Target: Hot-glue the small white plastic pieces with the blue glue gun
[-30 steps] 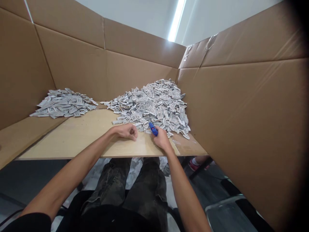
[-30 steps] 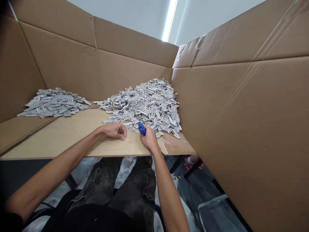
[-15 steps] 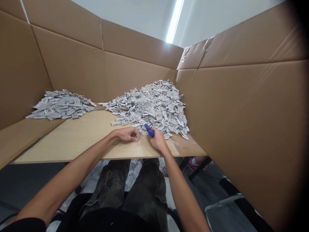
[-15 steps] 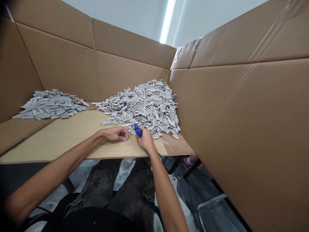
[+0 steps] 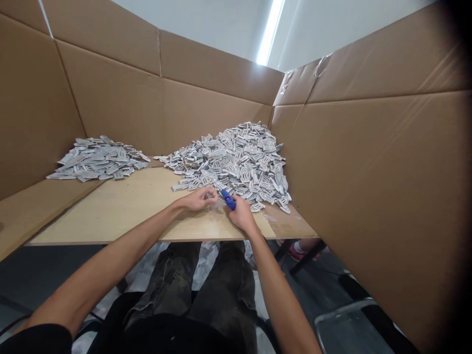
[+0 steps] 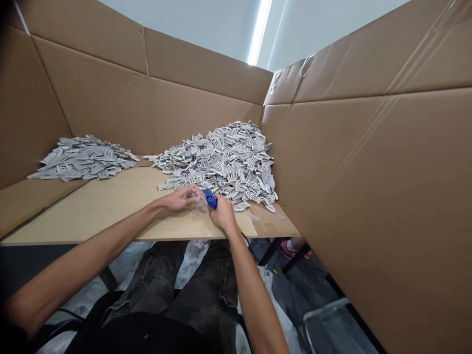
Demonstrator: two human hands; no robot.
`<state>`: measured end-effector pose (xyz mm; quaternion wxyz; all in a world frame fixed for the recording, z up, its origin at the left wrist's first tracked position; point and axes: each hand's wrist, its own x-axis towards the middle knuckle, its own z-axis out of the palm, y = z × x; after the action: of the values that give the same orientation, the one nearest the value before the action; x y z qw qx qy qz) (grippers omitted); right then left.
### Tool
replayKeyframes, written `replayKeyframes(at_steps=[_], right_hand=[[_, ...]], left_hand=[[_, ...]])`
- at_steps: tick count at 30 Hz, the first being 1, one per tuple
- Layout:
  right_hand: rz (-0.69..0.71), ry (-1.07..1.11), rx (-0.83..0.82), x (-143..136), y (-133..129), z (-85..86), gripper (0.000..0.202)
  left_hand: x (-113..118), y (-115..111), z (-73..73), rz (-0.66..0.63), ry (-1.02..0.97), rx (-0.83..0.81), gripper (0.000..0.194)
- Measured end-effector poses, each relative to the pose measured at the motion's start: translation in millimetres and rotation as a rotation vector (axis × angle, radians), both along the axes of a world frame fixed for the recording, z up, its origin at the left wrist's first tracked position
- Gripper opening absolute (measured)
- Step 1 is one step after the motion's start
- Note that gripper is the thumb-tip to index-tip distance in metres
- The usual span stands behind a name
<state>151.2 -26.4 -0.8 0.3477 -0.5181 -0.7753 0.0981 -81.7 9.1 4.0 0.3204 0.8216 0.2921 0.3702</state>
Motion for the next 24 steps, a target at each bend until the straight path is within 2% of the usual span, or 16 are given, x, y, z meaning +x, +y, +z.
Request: replayKeyframes(at_steps=[2,6,10,17,21,24], right_hand=[[0.011,0.023,-0.002,-1,-1,-0.2,0.01],[0.079,0.119,-0.016,-4,-4,1.6,0.02],[0.074,0.208,-0.035,-5,-5,2.3,0.017],[0.085,0.308,0.049,-9,-3,1.4,0.017],[0.095,0.298,0.111,-13,-3,0.0,0.023],[0.092,0.299,0.163,-17,-4,-2.4,0.025]], left_hand=[[4,1,-2.3,0.025,-0.021,0.04,0.037],[10,0,-7.0,-0.012,-0.024,0.003,0.031],[13,-1,-9.6,0.083,-0.057,-0.042,0.027],[19,-2,-6.9,0.171,-0.273,-0.239,0.042],[21,-4,-8.5,0.132,-0.327,-0.311,0.046],[21,-4,-11.6,0.102,-0.321,-0.305,0.045]])
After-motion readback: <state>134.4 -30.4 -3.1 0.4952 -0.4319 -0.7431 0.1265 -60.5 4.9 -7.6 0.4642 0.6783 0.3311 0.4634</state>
